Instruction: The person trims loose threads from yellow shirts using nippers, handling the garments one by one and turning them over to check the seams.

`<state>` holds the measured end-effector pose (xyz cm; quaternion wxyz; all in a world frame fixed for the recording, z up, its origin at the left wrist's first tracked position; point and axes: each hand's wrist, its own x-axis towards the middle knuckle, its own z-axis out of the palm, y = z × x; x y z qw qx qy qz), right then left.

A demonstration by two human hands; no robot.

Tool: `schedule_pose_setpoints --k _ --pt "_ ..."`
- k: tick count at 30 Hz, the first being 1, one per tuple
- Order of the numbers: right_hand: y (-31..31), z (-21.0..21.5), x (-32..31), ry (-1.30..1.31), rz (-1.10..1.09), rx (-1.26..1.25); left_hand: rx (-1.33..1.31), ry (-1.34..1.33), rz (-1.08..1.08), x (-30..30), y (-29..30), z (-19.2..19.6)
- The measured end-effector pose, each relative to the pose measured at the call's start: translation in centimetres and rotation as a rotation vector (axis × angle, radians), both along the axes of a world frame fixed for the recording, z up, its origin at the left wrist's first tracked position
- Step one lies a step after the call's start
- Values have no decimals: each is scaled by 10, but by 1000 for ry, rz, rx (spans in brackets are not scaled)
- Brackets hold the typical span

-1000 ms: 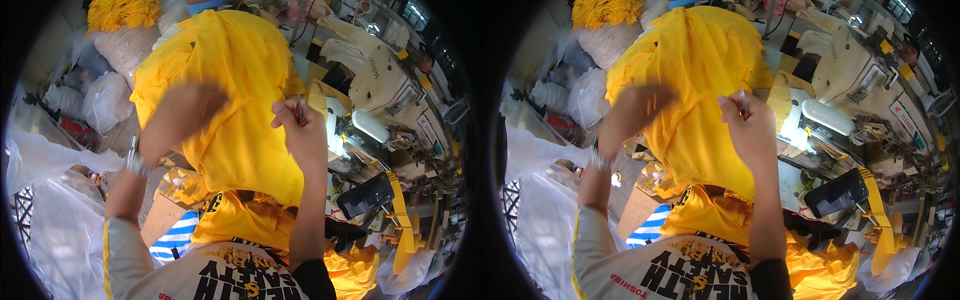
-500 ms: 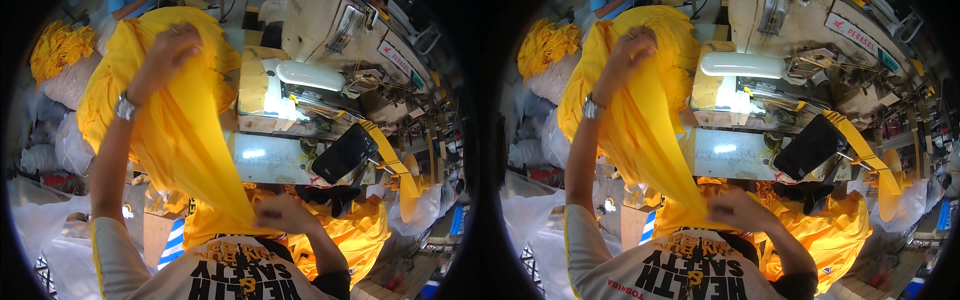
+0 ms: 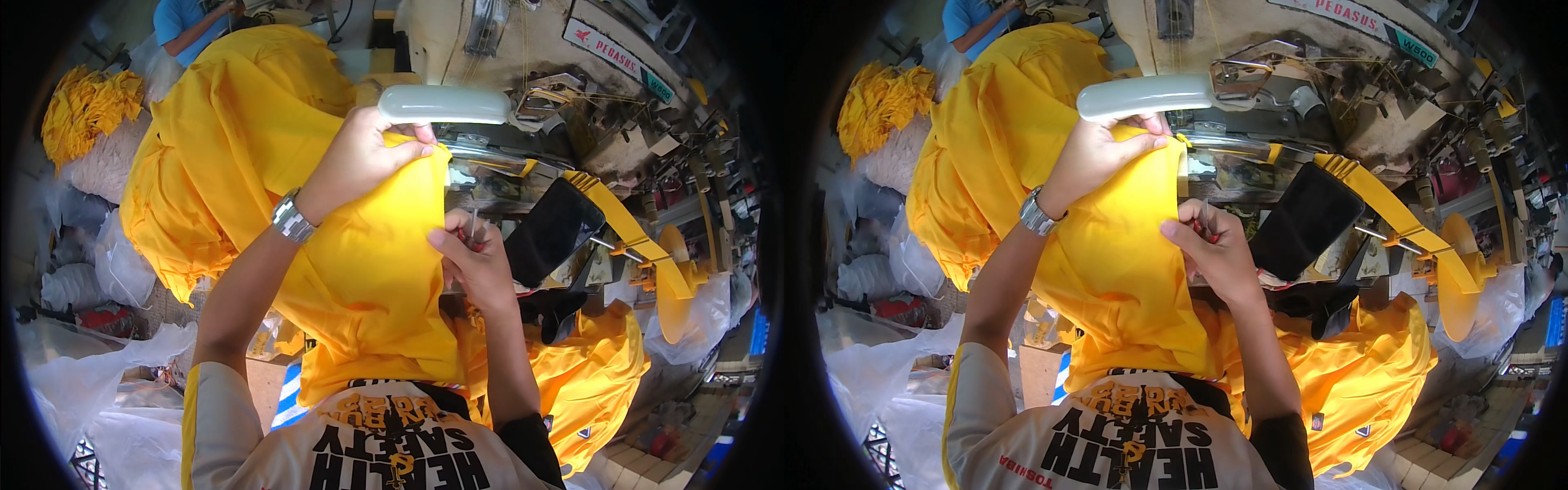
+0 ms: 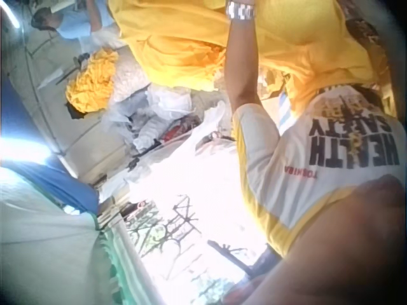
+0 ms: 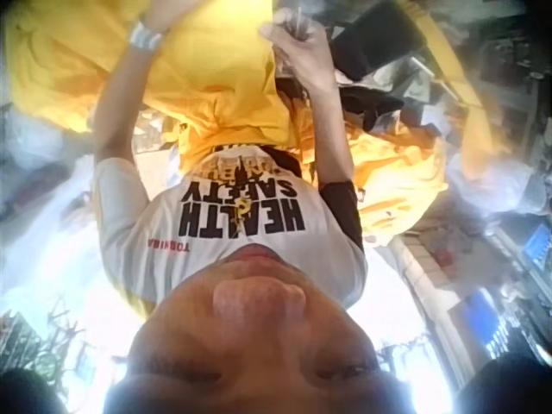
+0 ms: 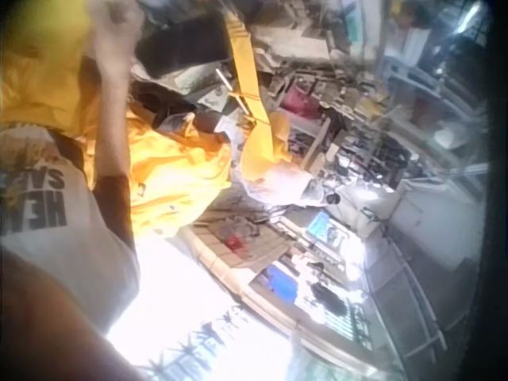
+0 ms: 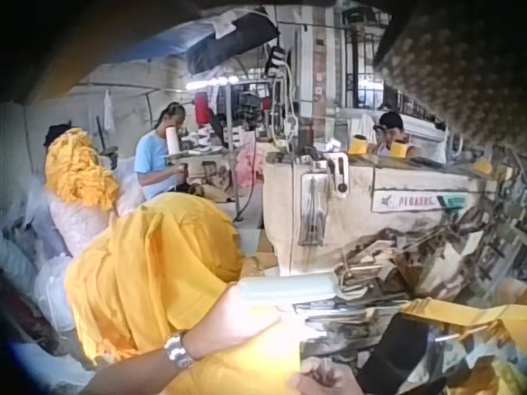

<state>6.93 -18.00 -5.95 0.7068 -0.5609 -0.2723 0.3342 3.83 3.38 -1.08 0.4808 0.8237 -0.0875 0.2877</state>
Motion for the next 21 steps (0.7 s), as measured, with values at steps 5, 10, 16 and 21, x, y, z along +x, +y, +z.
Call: schedule_pose_setpoints --k 5,10,16,21 --pt "-1 -5 -3 -34 -105 -149 703 -123 295 -16 -21 -1" --pt "-6 6 -9 15 -116 -137 839 18 388 -37 -50 -7" --pt "-5 8 3 45 -124 -93 920 84 477 -32 -56 0" --pt "2 8 10 108 -162 -53 446 153 402 -32 -43 -2"
